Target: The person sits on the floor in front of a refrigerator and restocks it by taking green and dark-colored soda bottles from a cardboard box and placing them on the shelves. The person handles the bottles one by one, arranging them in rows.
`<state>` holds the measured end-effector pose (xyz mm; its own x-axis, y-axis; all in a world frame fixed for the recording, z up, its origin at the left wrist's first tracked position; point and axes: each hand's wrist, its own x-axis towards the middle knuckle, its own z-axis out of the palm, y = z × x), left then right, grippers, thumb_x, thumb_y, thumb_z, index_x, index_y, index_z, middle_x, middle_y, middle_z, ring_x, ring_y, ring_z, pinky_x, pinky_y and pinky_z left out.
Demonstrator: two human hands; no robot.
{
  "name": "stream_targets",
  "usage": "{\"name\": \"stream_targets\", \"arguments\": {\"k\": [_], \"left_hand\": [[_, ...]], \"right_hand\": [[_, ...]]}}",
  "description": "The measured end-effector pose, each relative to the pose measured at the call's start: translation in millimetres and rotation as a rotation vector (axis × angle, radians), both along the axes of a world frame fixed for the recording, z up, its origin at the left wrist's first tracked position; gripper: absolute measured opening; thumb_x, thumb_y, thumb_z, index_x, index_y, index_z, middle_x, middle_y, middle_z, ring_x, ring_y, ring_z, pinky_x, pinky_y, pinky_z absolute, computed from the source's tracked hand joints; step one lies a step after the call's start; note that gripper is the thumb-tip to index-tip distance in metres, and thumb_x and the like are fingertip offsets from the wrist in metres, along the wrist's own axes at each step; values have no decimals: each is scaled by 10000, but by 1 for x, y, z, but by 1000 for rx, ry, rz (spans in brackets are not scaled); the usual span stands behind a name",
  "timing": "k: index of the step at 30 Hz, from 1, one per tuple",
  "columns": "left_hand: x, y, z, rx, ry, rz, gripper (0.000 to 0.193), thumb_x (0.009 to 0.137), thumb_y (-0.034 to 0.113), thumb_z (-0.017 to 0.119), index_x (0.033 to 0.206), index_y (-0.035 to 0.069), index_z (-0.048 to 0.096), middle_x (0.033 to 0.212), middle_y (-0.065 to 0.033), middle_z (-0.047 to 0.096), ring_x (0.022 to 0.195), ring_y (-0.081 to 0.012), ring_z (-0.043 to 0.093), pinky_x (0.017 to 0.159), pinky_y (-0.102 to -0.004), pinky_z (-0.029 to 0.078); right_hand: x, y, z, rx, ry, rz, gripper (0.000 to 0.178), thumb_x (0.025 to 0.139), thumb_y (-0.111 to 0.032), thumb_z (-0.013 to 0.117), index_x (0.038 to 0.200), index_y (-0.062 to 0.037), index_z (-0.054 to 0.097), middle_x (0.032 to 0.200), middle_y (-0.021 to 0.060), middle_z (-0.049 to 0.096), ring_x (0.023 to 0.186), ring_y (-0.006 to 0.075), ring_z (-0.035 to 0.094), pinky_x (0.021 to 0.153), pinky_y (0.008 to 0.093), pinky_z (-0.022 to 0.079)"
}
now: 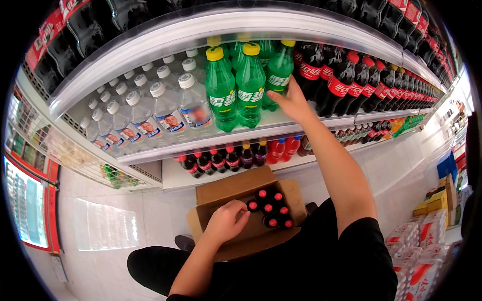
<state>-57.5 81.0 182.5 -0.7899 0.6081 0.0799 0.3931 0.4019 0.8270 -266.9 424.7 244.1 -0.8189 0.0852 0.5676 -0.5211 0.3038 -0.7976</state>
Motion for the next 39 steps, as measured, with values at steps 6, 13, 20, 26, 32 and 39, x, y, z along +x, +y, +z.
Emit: {"name": "stream_targets", "arguments": {"k": [6,13,20,26,32,39], "left_hand": [[0,3,-1,-54,-4,-30,133,915,104,724,988,11,663,963,-181,692,899,-384,700,774,-439,559],[-5,2,-11,-68,-11,-51,142,917,112,721,998,11,662,967,-186,689,913,-397,695,778,-454,555],[-10,12,-23,-107,-64,-146,167,930,148,708,1031,20,669,999,-195,699,962,-405,690,822,-472,548],[-9,9,-45,-190,-125,-133,172,931,154,702,1034,20,669,1024,-196,702,974,-408,687,835,-476,548],[-7,23,-73,-296,-189,-132,208,941,232,692,1037,50,659,1023,-165,706,989,-403,693,822,-499,566],[-6,47,-145,-426,-143,90,411,936,243,700,1288,90,552,1165,-198,670,1005,-436,697,854,-544,577]], "right_hand": [[-8,-7,-3,278,35,-189,679,901,-118,792,1420,65,394,1338,246,581,1285,335,564,1102,427,435],[-12,-29,-7,219,-33,-249,649,934,-177,771,1321,78,317,1216,346,620,1175,469,647,990,467,514],[-1,-17,1,314,-230,-267,671,998,-181,659,1432,78,217,1218,333,654,1140,477,669,960,462,525],[77,-46,38,613,-309,-375,687,977,-189,656,1509,84,317,1269,332,646,1177,500,635,1013,488,508],[196,-34,-19,855,-499,-149,531,965,-299,673,1403,-23,557,1308,260,657,1218,444,630,1025,509,523],[199,-31,-62,1179,-1087,353,434,930,-389,714,1215,-73,628,1206,182,696,1136,374,680,889,508,576]]}}
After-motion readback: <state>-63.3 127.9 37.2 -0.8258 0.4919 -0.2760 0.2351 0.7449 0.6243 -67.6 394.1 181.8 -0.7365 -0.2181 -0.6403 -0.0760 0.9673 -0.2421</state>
